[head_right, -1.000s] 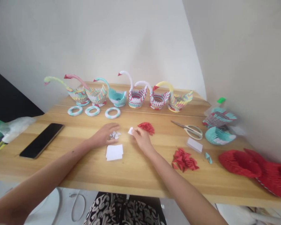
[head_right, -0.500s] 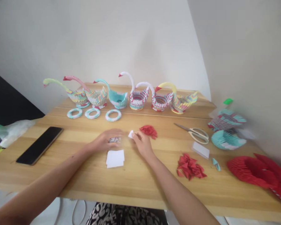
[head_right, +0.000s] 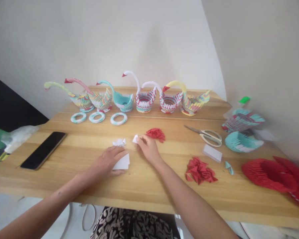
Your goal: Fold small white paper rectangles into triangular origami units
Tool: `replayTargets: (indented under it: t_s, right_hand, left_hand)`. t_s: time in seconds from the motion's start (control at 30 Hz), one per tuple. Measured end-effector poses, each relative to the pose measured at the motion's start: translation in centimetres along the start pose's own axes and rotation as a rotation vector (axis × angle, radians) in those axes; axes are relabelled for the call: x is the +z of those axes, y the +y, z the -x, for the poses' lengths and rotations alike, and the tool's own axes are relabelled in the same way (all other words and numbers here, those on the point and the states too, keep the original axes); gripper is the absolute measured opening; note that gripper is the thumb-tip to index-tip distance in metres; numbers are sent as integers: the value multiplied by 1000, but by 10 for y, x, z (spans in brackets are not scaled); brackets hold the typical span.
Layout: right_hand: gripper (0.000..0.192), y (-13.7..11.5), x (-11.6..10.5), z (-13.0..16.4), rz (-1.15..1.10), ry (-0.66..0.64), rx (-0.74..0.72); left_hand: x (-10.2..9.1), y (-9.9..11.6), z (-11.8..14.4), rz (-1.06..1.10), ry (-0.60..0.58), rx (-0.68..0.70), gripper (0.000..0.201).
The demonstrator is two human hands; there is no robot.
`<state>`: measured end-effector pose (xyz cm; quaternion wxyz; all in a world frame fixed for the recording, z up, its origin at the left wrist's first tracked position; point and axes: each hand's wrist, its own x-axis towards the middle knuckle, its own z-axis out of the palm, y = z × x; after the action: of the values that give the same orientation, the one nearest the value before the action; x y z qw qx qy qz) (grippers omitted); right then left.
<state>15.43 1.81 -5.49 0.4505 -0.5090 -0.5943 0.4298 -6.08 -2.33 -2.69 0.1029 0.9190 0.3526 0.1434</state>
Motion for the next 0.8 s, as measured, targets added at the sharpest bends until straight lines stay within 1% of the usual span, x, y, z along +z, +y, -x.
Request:
replayTargets:
  t_s: [0.17, 0.23, 0.3, 0.43, 0.5, 0.57, 0.63, 0.7, 0.8]
  right_hand:
    - [28, 1, -2, 1, 33, 6, -27]
    - [29, 0, -2, 1, 41, 10, -33]
    - [29, -2, -2, 2, 47, 12, -40]
    - [28, -6, -3, 4, 51, 8, -63]
    - [28, -6, -3, 4, 52, 11, -68]
    - [28, -6, -4, 3, 51, 15, -68]
    - [28, -6, -4, 3, 51, 18, -65]
    - [27, -5, -5, 2, 52, 26, -64]
    - [27, -5, -6, 2, 65, 36, -72]
  left_hand:
    - [5, -11, -5, 84, -2, 56, 39]
    - [5, -14, -2, 133, 0, 69, 36]
    - [3, -14, 4, 171, 13, 74, 40]
    - [-6, -10, 13, 164, 51, 60, 64]
    - [-13, -6, 13, 146, 52, 72, 67]
    - [-19, -3, 9, 134, 45, 93, 60]
    - [-22, -3, 4, 128, 25, 98, 46]
    - [-23, -4, -2, 128, -1, 96, 35]
    - [-22, -6, -9, 140, -30, 116, 26]
